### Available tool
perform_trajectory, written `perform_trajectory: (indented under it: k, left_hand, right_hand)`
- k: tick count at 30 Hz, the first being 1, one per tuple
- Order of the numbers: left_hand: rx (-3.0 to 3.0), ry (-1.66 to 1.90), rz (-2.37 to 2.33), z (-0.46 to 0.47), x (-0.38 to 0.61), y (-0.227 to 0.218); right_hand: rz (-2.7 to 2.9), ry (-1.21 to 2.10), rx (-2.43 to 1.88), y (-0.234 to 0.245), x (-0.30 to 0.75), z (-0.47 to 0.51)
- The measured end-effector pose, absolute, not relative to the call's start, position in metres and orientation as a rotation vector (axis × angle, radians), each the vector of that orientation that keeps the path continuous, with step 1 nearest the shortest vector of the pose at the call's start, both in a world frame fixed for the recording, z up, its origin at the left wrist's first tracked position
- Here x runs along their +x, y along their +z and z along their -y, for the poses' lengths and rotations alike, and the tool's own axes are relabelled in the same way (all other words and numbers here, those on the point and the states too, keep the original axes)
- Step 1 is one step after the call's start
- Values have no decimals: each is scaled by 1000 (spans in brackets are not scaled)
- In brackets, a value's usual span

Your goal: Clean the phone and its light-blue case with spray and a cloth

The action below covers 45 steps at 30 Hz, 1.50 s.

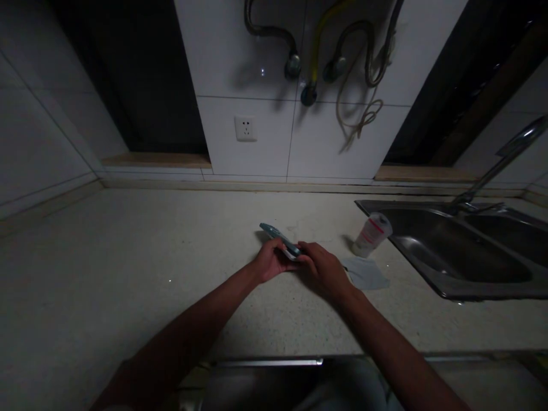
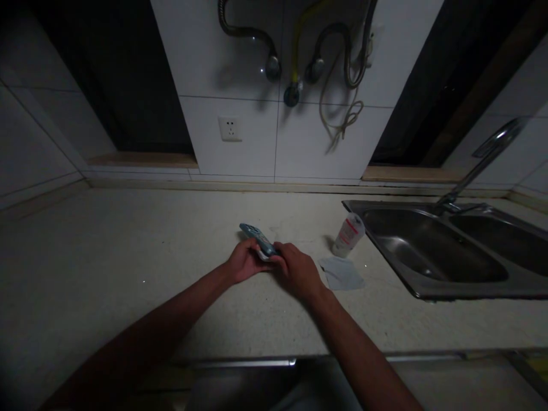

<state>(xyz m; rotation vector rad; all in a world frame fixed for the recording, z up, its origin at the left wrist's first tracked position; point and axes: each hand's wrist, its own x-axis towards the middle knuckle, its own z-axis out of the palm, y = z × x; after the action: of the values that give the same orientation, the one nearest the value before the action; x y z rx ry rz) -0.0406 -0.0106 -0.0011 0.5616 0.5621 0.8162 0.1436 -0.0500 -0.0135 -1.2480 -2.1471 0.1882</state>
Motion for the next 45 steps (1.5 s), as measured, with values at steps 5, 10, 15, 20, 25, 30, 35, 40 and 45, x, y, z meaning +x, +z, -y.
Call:
perform_trajectory:
  k: [5,10,15,20,25,30,35,40,45]
  left_hand:
    - [575,752,-533,5,-44,-7]
    - [655,667,-554,0,-49,-10]
    - [703,674,-563,-5,-54,-14]
    - [733,671,-535,-7,-56,-16]
    - [782,687,-547,-7,-54,-16]
    - [805,672,-518,-11,-55,-18]
    - [776,638,-488,-13,-54,-22]
    - [811,663,-494,-10,-52,-20]
    - [816,685,-527,-6,-52,-18]
  right_hand:
    - [2329,149,-1407,-11,138,54]
    - [2412,101,-1529,-4,128,60]
    - [2338,169,-1494,-5,128,61]
    - [2290,199,-1451,-7,129,60]
    - [2138,328,-1483,-10,127,61]
    - [2005,407,-1562,-10,125,61]
    - [1954,422,-1626,-10,122,62]
    - [1998,385,-1609,-13,126,61]
    - [2151,370,-1541,-13,134,59]
